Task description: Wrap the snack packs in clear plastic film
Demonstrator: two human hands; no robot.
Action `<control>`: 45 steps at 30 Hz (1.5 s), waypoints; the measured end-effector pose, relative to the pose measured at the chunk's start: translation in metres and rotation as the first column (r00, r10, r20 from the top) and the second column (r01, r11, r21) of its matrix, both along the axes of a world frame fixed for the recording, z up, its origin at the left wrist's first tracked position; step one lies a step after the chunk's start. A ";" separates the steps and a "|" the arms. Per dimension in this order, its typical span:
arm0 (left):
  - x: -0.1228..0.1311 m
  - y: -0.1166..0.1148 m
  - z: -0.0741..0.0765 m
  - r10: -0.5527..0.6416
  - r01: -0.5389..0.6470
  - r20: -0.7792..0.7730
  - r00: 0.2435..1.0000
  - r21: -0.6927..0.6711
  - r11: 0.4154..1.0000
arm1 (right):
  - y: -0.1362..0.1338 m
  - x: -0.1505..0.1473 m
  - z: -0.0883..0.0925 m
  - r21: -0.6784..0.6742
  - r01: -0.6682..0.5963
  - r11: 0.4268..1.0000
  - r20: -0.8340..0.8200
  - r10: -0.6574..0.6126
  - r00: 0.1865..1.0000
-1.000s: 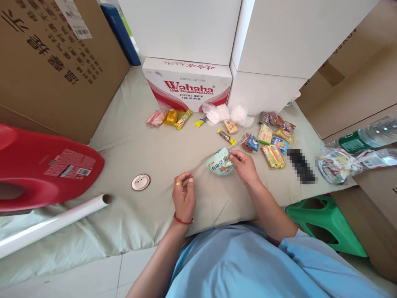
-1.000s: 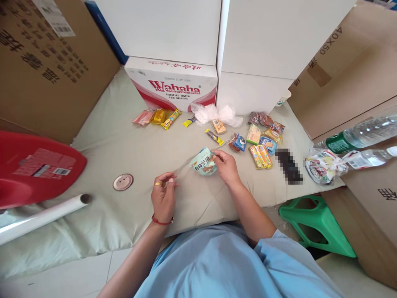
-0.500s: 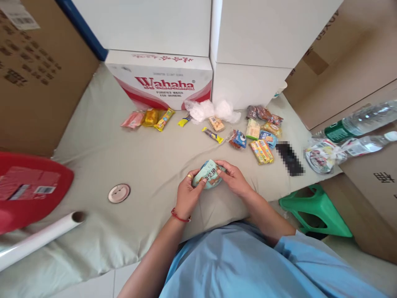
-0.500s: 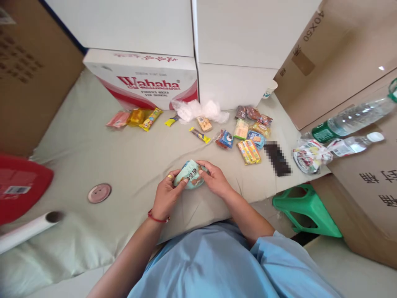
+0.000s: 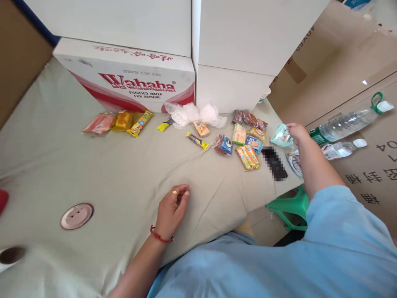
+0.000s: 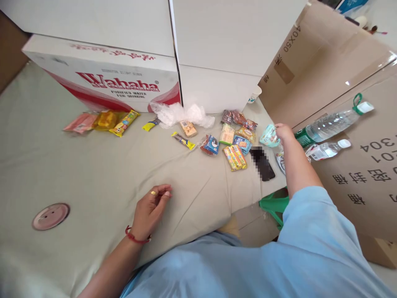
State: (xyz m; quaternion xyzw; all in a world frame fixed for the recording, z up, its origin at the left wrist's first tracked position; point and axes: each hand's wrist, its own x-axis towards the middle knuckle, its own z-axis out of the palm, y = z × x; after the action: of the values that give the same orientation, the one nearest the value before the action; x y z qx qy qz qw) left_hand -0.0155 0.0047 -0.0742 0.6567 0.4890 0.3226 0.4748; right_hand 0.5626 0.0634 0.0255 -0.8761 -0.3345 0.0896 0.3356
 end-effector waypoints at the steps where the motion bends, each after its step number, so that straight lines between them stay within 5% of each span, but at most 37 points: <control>1: 0.001 0.000 0.001 -0.015 0.017 -0.040 0.999 0.048 0.999 | 0.011 0.000 -0.007 -0.059 0.003 0.998 -0.020 -0.004 1.000; 8: 0.003 0.000 0.007 -0.032 0.057 -0.143 0.989 0.170 0.984 | 0.049 -0.019 -0.061 -0.265 -0.058 0.962 -0.021 0.054 0.998; 20: 0.013 0.003 0.010 -0.066 0.098 -0.144 0.987 0.232 0.968 | 0.029 -0.046 -0.079 -0.447 -0.006 0.895 0.323 0.168 0.931; 25: 0.011 0.002 0.007 -0.023 0.030 -0.051 0.998 0.143 0.989 | 0.025 -0.060 -0.068 -0.439 0.041 0.898 0.401 0.155 0.903; 28: 0.006 0.003 0.005 0.068 -0.063 0.146 0.987 -0.037 0.997 | 0.031 -0.076 -0.048 -0.224 0.079 0.971 0.509 0.047 0.859; 30: 0.001 0.005 0.007 0.143 -0.083 0.310 0.940 -0.199 0.977 | 0.041 -0.096 -0.032 -0.045 0.004 0.999 0.555 0.022 0.831; 32: -0.003 0.009 0.011 0.214 -0.057 0.449 0.867 -0.336 0.940 | 0.056 -0.128 -0.016 0.029 -0.177 0.984 0.563 0.130 0.816; 35: -0.007 0.016 0.018 0.292 -0.010 0.574 0.765 -0.443 0.897 | 0.083 -0.193 0.002 -0.053 -0.532 0.845 0.533 0.475 0.701; 39: -0.008 0.021 0.021 0.348 0.025 0.650 0.675 -0.492 0.870 | 0.122 -0.292 0.000 -0.324 -0.807 0.493 0.375 0.850 0.369; 45: -0.009 0.024 0.020 0.358 0.095 0.706 0.611 -0.514 0.852 | 0.155 -0.397 -0.034 -0.573 -0.718 0.396 0.220 0.918 0.331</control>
State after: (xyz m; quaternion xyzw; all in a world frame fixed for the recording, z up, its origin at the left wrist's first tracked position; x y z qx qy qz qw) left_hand -0.0249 0.0288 -0.0544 0.2626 0.3482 0.4711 0.7667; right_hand 0.1657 0.2186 -0.0089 -0.6099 -0.7879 0.0777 -0.0346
